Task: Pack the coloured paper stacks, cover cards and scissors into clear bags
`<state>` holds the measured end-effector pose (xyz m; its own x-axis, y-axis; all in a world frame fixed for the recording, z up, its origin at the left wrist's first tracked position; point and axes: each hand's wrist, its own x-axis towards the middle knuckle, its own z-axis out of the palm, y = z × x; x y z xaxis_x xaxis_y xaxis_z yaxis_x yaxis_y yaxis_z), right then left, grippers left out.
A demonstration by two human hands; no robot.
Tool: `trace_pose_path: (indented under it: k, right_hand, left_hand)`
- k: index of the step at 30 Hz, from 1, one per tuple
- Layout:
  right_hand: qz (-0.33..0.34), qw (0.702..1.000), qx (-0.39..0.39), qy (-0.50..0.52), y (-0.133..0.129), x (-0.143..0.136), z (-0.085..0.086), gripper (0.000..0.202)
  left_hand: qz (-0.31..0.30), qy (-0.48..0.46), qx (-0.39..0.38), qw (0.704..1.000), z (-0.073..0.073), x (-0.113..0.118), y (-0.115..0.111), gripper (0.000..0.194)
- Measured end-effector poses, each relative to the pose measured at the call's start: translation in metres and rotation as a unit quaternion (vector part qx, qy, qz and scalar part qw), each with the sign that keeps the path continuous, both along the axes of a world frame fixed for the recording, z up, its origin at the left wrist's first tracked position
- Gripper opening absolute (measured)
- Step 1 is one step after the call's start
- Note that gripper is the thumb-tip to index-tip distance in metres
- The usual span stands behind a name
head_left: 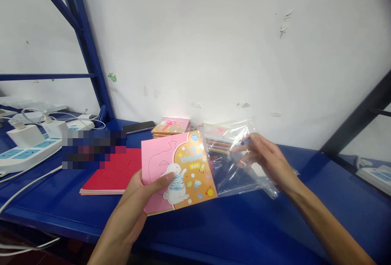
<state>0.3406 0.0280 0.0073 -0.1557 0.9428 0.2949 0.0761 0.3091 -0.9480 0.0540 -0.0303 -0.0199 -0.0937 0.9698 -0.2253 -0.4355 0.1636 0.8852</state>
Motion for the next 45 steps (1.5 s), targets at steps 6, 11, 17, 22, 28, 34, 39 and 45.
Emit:
trace_pose_path:
  k: [6,11,17,22,28,34,39,45]
  right_hand:
    - [0.005,1.0,-0.002,-0.03,0.005,0.003,-0.003,0.038]
    - [-0.001,0.999,0.005,-0.049,0.005,0.0,-0.005,0.042]
    - [0.02,0.997,0.01,-0.079,0.004,-0.007,-0.01,0.043]
    - [0.037,0.991,0.028,-0.128,0.01,-0.007,-0.022,0.041]
    - [-0.187,0.897,0.338,-0.214,0.004,-0.009,-0.014,0.088]
    - [-0.031,0.842,0.431,-0.323,-0.008,-0.029,-0.006,0.045]
    - [-0.033,0.949,0.262,-0.173,-0.019,-0.056,-0.004,0.021]
    - [0.068,0.997,0.025,0.007,-0.03,-0.067,0.003,0.033]
  left_hand:
    - [0.026,0.032,0.034,0.999,0.002,0.002,-0.003,0.071]
    - [0.037,0.054,0.046,0.997,0.003,0.004,-0.006,0.065]
    - [0.024,0.072,0.056,0.995,0.002,0.007,-0.006,0.064]
    - [0.1,0.158,0.09,0.978,0.003,0.012,-0.008,0.052]
    - [0.206,0.377,0.239,0.871,0.012,0.007,-0.017,0.019]
    - [0.133,0.491,0.478,0.716,0.031,-0.008,-0.009,0.016]
    - [0.314,0.448,0.459,0.7,0.05,0.01,0.001,0.061]
    - [-0.002,0.155,0.242,0.958,0.04,0.018,0.005,0.084]
